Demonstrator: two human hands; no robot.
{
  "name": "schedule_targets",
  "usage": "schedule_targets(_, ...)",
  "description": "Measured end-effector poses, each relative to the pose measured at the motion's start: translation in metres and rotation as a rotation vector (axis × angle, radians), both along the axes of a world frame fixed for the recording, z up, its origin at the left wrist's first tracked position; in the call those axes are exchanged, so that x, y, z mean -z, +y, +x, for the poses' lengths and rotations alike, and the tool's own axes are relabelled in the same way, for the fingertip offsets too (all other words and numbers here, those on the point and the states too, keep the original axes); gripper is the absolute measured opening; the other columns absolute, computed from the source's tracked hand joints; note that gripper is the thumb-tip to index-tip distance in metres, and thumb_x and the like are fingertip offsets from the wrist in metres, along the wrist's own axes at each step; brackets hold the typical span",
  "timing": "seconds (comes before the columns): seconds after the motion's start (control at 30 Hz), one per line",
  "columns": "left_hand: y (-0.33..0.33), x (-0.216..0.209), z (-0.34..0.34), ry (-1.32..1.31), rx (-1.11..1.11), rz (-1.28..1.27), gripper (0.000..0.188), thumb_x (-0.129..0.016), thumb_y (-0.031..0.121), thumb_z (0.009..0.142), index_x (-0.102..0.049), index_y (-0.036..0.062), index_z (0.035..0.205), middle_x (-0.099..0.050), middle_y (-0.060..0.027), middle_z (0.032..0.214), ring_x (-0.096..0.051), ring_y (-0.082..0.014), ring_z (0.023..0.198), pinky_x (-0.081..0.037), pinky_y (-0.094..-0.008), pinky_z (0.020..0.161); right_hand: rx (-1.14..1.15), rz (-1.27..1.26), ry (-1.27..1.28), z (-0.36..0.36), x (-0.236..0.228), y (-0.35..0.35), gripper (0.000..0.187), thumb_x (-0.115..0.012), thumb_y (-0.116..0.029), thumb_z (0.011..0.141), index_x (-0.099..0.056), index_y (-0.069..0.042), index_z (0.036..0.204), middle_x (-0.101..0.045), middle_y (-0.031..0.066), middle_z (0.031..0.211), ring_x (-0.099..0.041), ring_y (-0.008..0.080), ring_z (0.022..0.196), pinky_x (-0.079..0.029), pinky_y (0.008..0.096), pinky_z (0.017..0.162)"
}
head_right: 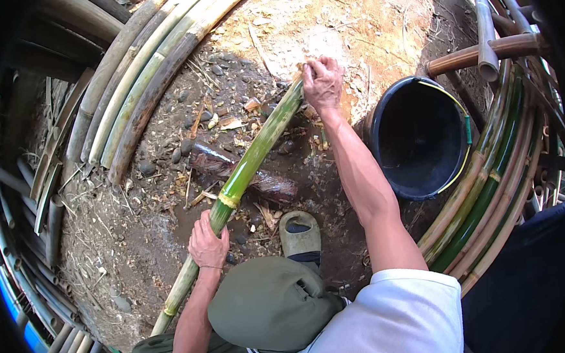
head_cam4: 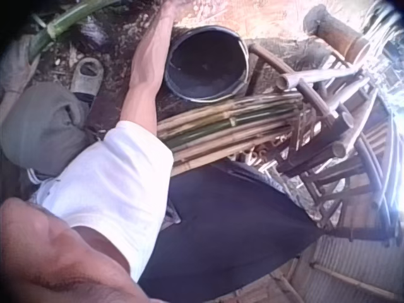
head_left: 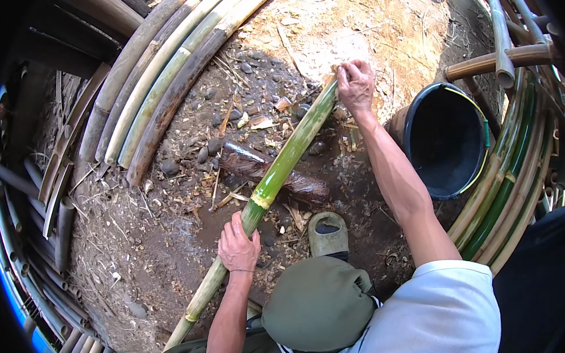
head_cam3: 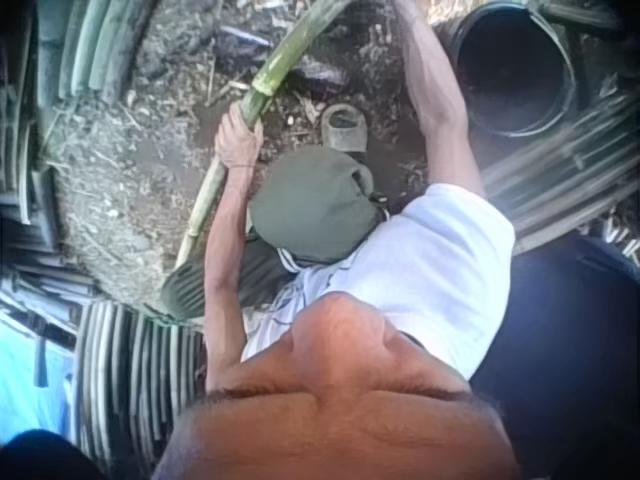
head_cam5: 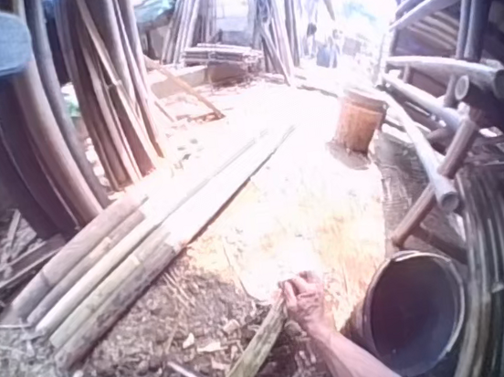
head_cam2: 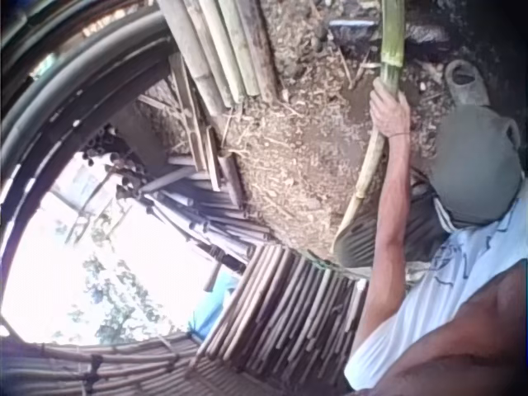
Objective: The person wipes bamboo poles with a cloth, handling the poles one by one.
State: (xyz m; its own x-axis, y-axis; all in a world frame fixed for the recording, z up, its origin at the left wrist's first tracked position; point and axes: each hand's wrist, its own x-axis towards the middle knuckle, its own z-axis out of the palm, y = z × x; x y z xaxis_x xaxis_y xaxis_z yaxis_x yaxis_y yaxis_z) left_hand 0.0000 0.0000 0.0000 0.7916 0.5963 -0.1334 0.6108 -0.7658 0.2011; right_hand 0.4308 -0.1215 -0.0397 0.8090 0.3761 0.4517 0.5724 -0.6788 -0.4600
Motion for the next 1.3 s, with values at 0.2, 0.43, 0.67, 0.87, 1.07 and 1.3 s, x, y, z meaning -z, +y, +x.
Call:
schedule_targets(0.2, -0.001, -0.006, -0.015, 0.023, -0.004, 0.002, 0.073, -0.085, 0.024, 0.07, -0.049, 0.0169, 0.133, -0.058, -0.0073, 0.098, -0.064, -0.029, 0.088, -0.054, -0.0425, 0.075, -0.234, 0.033, -0.076, -0.095, 0.005, 0.015, 0.015, -0.068, -0.021, 0.091, -0.072, -0.007, 0.089, -0.061, 0.0095, 0.091, -0.052, 0.0205, 0.089, -0.039, 0.0374, 0.085)
schedule_targets(0.43, 0.004, -0.01, 0.005, 0.076, -0.08, -0.248, 0.074, -0.082, 0.019, 0.067, -0.048, 0.0143, 0.133, -0.064, -0.0117, 0.097, -0.067, -0.0337, 0.087, -0.055, -0.0431, 0.076, 0.1, -0.215, 0.013, -0.001, -0.01, 0.014, 0.017, -0.066, -0.025, 0.092, -0.074, -0.01, 0.091, -0.065, 0.011, 0.095, -0.056, 0.0235, 0.089, -0.042, 0.0409, 0.082)
schedule_targets(0.67, 0.074, 0.0, -0.006, 0.532, 0.02, -0.843, 0.075, -0.083, 0.023, 0.067, -0.052, 0.0092, 0.133, -0.064, -0.0167, 0.121, -0.063, -0.0368, 0.112, -0.05, -0.0434, 0.097, -0.552, 0.037, 0.001, -0.281, -0.039, 0.036, 0.012, -0.067, -0.024, 0.088, -0.07, -0.013, 0.086, -0.058, 0.0042, 0.099, -0.051, 0.0187, 0.091, -0.038, 0.0361, 0.079)
schedule_targets(0.87, -0.003, -0.029, 0.006, 0.216, -0.109, -0.3, 0.07, -0.074, 0.018, 0.072, -0.045, 0.0121, 0.135, -0.059, -0.0166, 0.117, -0.06, -0.0399, 0.108, -0.05, -0.0527, 0.09, -0.318, -0.013, -0.19, -0.096, -0.009, 0.01, 0.016, -0.063, -0.023, 0.091, -0.066, -0.012, 0.079, -0.061, 0.0077, 0.085, -0.049, 0.0171, 0.079, -0.035, 0.0335, 0.074)
schedule_targets(1.07, 0.003, -0.013, 0.006, 0.119, -0.163, -0.285, 0.05, -0.073, 0.029, 0.076, -0.058, 0.0164, 0.121, -0.07, -0.0166, 0.1, -0.069, -0.0393, 0.086, -0.055, -0.0507, 0.075, 0.021, -0.114, 0.014, -0.054, -0.006, 0.015, 0.015, -0.069, -0.023, 0.089, -0.073, -0.009, 0.085, -0.064, 0.0094, 0.097, -0.051, 0.0212, 0.087, -0.037, 0.0373, 0.081)
schedule_targets(1.3, 0.047, -0.026, 0.017, 0.372, -0.167, -0.602, 0.058, -0.07, 0.035, 0.069, -0.063, 0.0167, 0.124, -0.072, -0.0221, 0.101, -0.068, -0.0429, 0.094, -0.054, -0.0504, 0.086, -0.205, -0.013, -0.106, -0.112, -0.005, 0.022, 0.014, -0.07, -0.023, 0.087, -0.075, -0.01, 0.087, -0.063, 0.0066, 0.09, -0.05, 0.0195, 0.09, -0.039, 0.0352, 0.079)
